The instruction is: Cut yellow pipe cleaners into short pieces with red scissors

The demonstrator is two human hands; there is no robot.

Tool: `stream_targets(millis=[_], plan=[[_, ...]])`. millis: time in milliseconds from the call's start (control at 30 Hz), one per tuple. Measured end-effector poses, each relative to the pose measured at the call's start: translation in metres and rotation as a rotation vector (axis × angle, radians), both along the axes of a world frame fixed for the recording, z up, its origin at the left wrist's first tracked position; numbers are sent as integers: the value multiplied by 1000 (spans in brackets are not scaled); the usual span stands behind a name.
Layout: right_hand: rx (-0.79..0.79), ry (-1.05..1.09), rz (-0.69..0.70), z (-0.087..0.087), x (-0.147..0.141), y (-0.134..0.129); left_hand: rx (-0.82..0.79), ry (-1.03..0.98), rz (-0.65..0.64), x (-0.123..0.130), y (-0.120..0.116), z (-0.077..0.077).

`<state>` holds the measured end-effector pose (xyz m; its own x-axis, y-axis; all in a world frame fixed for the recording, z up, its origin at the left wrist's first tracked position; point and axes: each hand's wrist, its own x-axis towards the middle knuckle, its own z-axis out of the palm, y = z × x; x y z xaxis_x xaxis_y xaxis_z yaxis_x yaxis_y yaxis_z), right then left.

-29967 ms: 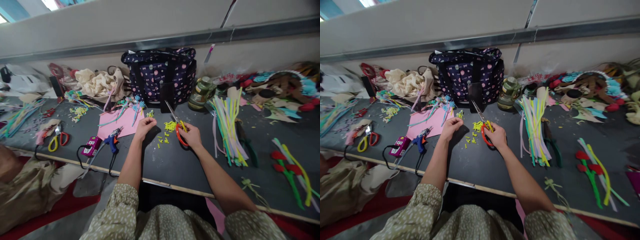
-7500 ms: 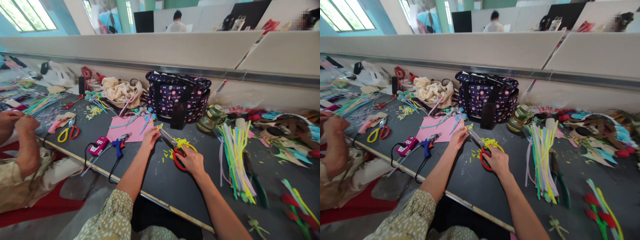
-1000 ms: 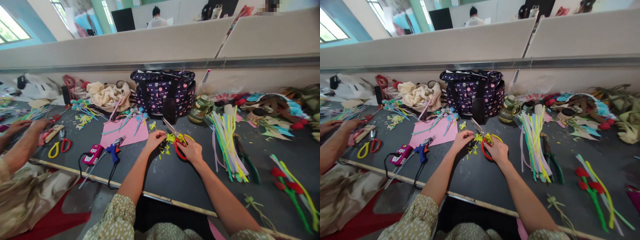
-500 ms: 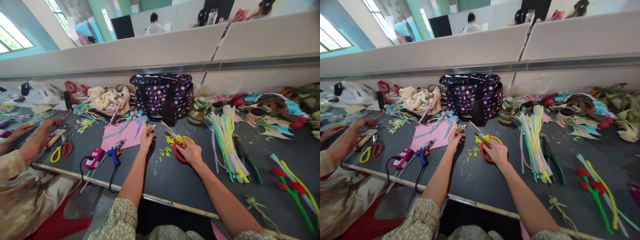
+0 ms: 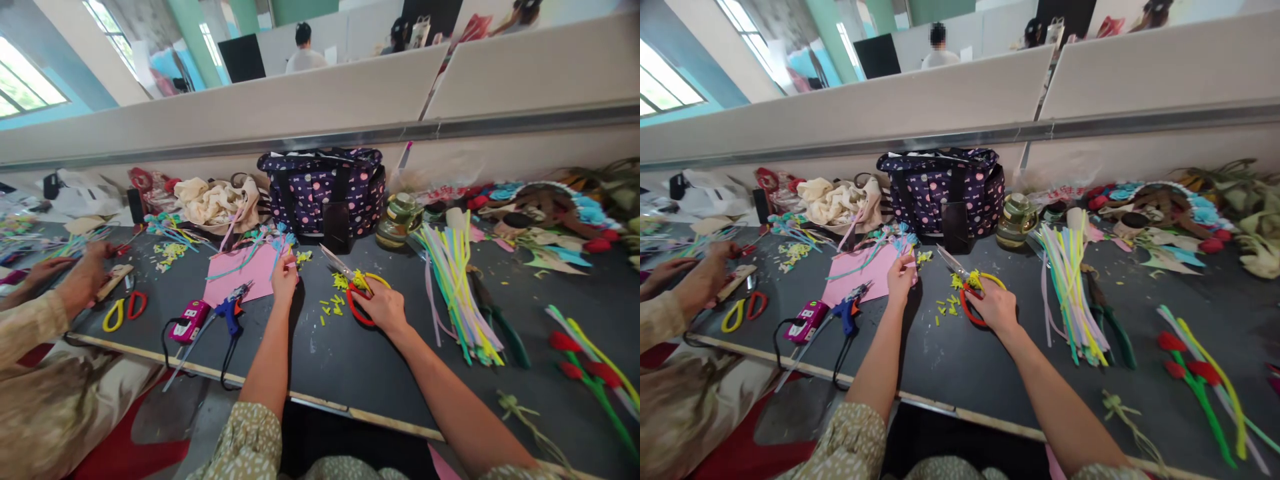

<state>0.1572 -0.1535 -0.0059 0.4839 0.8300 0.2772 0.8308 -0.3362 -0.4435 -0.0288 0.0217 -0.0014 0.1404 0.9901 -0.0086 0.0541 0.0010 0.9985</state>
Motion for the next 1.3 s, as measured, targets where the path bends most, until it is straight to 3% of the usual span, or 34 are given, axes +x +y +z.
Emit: stream_targets(millis=[100, 333, 533, 733, 900, 1000, 1133, 1300], plan=[[-13, 4, 23, 3, -2, -1, 123, 115, 52, -2, 5, -3], [-5, -16, 34, 6, -3, -2, 110, 154, -155, 5, 4, -13], [8, 2, 43, 0, -1, -1, 158, 151, -76, 3, 12, -20], [37, 0, 37, -2, 1, -1, 248, 272, -167, 2, 3, -4], [46, 22, 41, 4, 3, -1, 213, 345, -611, 5, -18, 16], [52, -1, 50, 4, 3, -2, 285, 390, -795, 10, -28, 20], [76, -59, 55, -2, 3, -1, 448, 525, -908, 14, -33, 21], [73, -55, 51, -3, 4, -1, 530, 652, -979, 16, -34, 23]])
